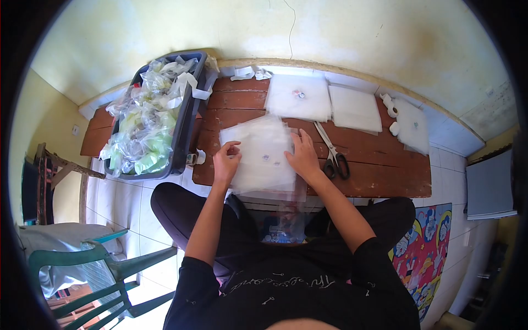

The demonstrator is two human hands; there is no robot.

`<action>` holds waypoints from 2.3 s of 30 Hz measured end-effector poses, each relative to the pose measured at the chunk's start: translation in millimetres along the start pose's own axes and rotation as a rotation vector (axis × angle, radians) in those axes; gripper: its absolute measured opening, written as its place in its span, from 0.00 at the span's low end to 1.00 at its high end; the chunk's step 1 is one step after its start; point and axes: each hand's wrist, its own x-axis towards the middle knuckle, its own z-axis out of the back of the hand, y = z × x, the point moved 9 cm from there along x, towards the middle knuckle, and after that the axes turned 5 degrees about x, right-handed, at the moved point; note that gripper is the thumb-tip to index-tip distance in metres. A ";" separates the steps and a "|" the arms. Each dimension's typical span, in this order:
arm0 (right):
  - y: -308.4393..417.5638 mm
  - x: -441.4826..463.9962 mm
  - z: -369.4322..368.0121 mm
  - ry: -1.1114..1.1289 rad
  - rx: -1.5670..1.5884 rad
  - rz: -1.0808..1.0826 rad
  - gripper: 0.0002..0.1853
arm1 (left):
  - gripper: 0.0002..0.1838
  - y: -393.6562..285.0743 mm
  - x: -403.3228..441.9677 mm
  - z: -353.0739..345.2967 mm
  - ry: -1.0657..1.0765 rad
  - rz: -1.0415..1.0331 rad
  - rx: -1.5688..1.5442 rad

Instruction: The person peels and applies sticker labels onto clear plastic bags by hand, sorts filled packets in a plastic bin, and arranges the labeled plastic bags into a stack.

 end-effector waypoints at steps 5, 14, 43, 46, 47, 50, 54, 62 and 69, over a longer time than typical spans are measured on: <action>-1.9 -9.1 -6.4 0.034 -0.059 0.027 0.29 | 0.20 -4.4 -13.2 -12.5 0.288 0.097 0.225; 0.9 -39.4 -21.2 0.042 -0.036 0.033 0.26 | 0.18 -18.3 -22.9 -26.2 0.221 -0.138 0.496; 6.9 -21.3 17.0 -0.088 0.135 0.061 0.20 | 0.16 -80.9 -12.6 -36.2 0.049 -0.203 0.209; 4.2 -22.8 28.0 -0.085 0.134 0.051 0.20 | 0.17 -97.2 -11.0 -52.3 0.100 -0.198 0.145; 2.4 -22.3 33.9 -0.094 0.128 0.044 0.20 | 0.17 -103.6 -9.9 -58.4 0.120 -0.192 0.120; 5.1 -21.2 59.5 -0.090 0.142 0.012 0.19 | 0.21 -122.3 -5.7 -74.7 0.171 -0.168 0.076; 4.6 -26.7 121.4 -0.114 0.168 -0.031 0.18 | 0.25 -154.3 -2.4 -98.6 0.244 -0.199 0.027; -28.0 -96.0 249.0 -0.417 0.055 -0.147 0.16 | 0.26 -265.9 -44.5 -187.4 0.554 -0.343 -0.088; -67.9 -181.6 316.9 -0.637 0.011 -0.291 0.15 | 0.27 -341.6 -112.0 -271.4 0.815 -0.508 -0.201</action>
